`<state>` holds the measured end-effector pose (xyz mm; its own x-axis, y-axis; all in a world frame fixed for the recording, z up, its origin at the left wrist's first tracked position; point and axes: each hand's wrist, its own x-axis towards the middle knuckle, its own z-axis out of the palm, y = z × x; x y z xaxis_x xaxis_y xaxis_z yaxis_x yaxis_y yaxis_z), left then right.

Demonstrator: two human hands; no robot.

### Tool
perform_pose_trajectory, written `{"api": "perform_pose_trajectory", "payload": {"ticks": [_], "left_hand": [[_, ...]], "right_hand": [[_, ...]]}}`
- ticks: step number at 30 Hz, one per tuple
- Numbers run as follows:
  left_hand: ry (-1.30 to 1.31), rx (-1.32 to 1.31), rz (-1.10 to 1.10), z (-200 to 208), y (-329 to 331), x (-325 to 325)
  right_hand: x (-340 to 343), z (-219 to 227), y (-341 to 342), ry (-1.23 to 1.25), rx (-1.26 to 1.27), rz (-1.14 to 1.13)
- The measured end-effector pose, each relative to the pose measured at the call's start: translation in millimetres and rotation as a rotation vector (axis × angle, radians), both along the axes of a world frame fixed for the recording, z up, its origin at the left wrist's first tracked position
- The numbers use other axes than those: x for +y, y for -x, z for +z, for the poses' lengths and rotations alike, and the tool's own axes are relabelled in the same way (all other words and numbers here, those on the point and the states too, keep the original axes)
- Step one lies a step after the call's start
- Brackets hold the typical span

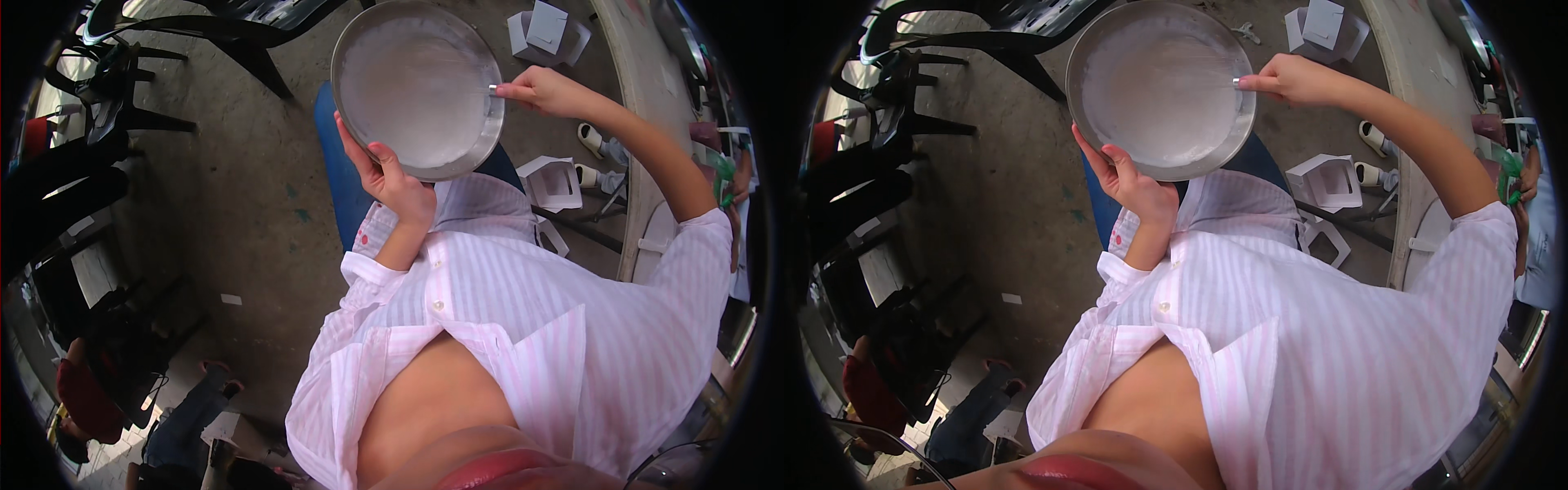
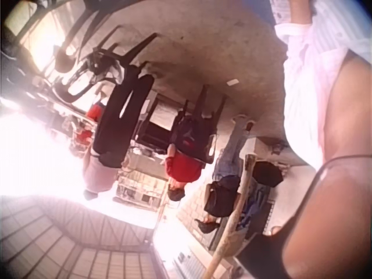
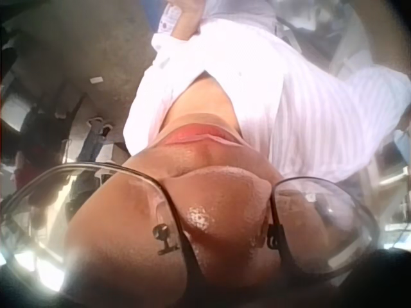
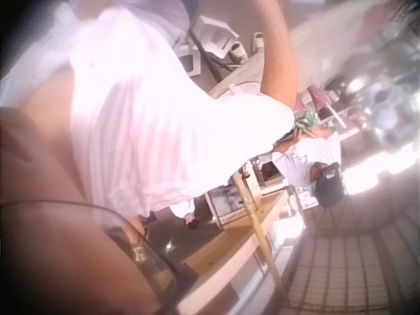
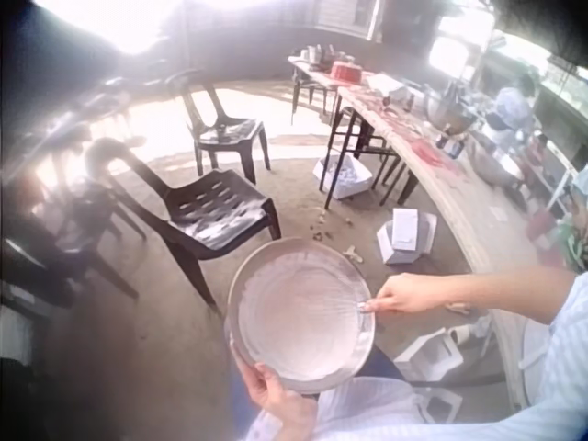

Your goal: The person whisks a white mixture in a metal bowl by hand using a wire whisk.

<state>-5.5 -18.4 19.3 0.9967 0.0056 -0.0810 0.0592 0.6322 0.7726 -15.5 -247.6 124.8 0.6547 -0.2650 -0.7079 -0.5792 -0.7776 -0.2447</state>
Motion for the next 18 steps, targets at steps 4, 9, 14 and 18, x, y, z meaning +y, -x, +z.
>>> {"api": "perform_pose_trajectory", "payload": {"ticks": [4,9,14,18], "left_hand": [[0.046,0.012,-0.034,3.8,2.6,-3.0],[0.016,-0.007,-0.013,3.5,0.7,-2.1],[-0.011,-0.019,-0.006,0.9,-0.5,-2.2],[0.03,-0.006,-0.029,5.0,1.6,-2.8]], "right_hand": [[-68.7,-19.8,14.5,0.17,-0.085,0.133],[-22.5,-11.0,16.1,-0.124,0.121,-0.054],[-32.4,-19.6,15.5,0.087,-0.179,0.077],[-46.5,-17.3,13.3,0.201,-0.21,0.125]]}}
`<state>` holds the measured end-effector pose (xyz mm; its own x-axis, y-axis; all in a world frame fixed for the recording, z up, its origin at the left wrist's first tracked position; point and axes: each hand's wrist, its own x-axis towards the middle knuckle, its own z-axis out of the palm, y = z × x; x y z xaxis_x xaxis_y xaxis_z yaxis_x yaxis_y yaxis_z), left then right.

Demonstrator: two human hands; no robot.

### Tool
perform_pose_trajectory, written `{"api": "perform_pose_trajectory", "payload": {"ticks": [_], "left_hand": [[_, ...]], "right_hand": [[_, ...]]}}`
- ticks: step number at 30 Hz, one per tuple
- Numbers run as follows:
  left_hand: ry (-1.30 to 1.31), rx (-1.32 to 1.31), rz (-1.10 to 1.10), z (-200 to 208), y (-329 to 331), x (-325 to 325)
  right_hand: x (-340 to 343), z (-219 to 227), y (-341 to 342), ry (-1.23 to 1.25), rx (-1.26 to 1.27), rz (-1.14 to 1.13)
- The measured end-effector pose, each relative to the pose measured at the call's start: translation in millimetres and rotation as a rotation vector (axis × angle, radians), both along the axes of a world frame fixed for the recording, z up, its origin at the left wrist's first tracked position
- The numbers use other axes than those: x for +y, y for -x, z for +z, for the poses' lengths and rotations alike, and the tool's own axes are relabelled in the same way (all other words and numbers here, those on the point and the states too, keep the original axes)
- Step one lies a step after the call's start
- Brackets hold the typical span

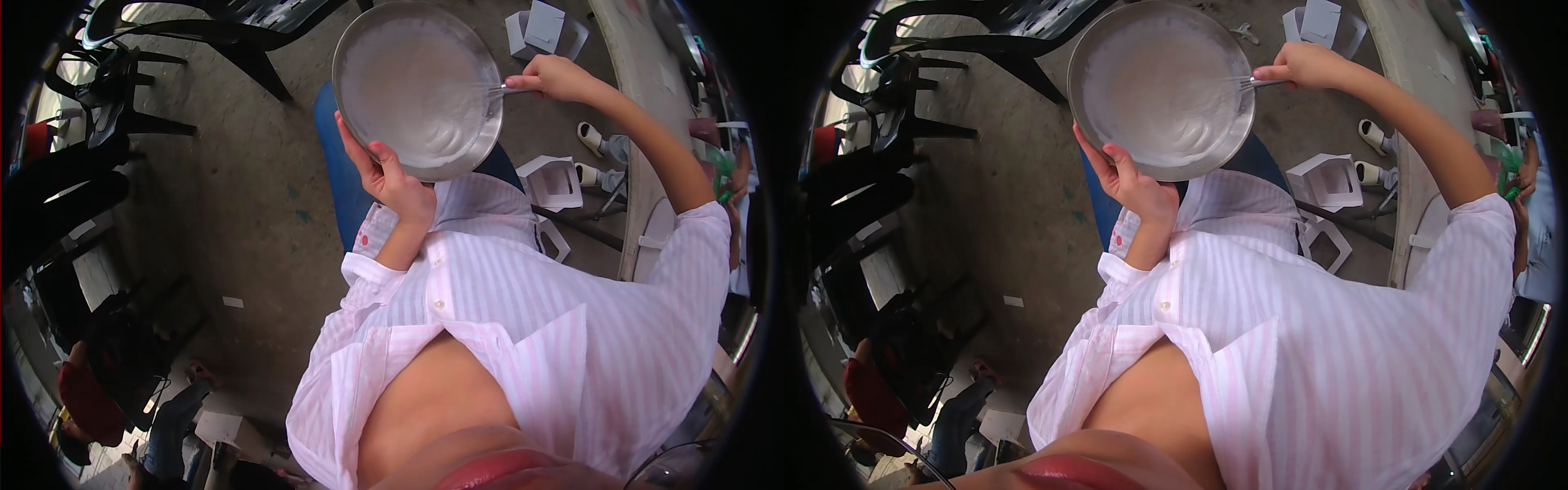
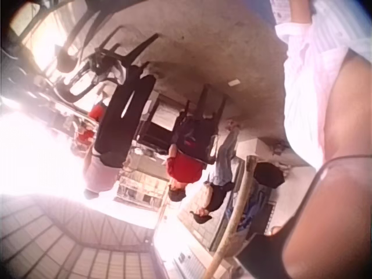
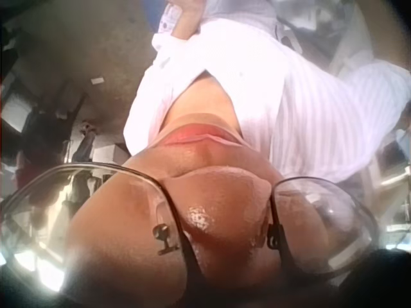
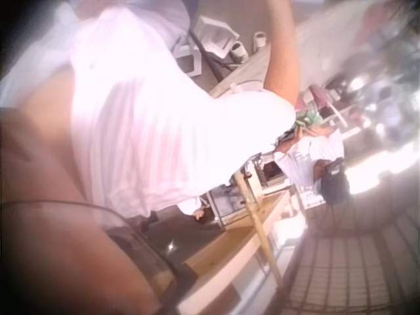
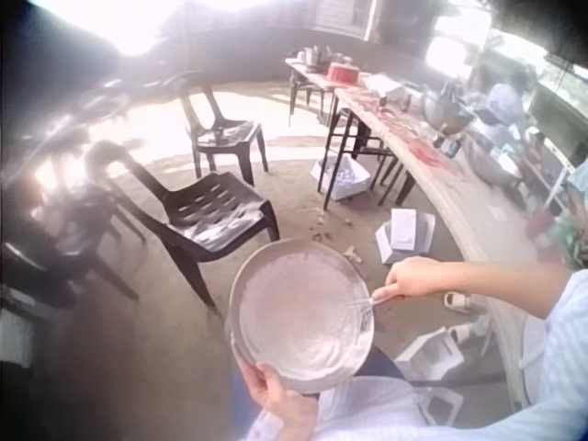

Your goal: The person whisks a white mixture in a metal bowl by hand using a wire whisk.

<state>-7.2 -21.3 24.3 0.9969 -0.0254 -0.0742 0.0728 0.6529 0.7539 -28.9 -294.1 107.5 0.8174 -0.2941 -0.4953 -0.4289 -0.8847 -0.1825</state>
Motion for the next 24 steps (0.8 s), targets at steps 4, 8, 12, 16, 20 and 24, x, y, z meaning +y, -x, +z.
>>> {"api": "perform_pose_trajectory", "payload": {"ticks": [4,8,12,16,20,24], "left_hand": [[-0.014,0.0,0.014,-1.2,-1.0,0.5],[-0.03,-0.008,0.015,1.1,-1.8,-0.6],[-0.039,0.008,0.009,-3.3,-0.7,0.5],[0.026,-0.015,-0.052,-1.0,0.3,3.7],[0.009,-0.018,-0.032,-3.8,-1.5,2.7],[0.012,-0.037,-0.044,-3.3,-0.4,0.4]], "right_hand": [[22.7,3.1,4.0,-0.07,0.076,-0.019],[11.6,1.4,11.5,-0.131,0.116,-0.109],[27.2,-1.1,19.8,-0.238,0.224,-0.179],[-18.5,-18.1,9.4,-0.044,-0.009,-0.17],[23.6,8.1,0.2,-0.369,0.454,-0.313],[-5.4,-5.6,3.7,0.059,0.08,-0.023]]}}
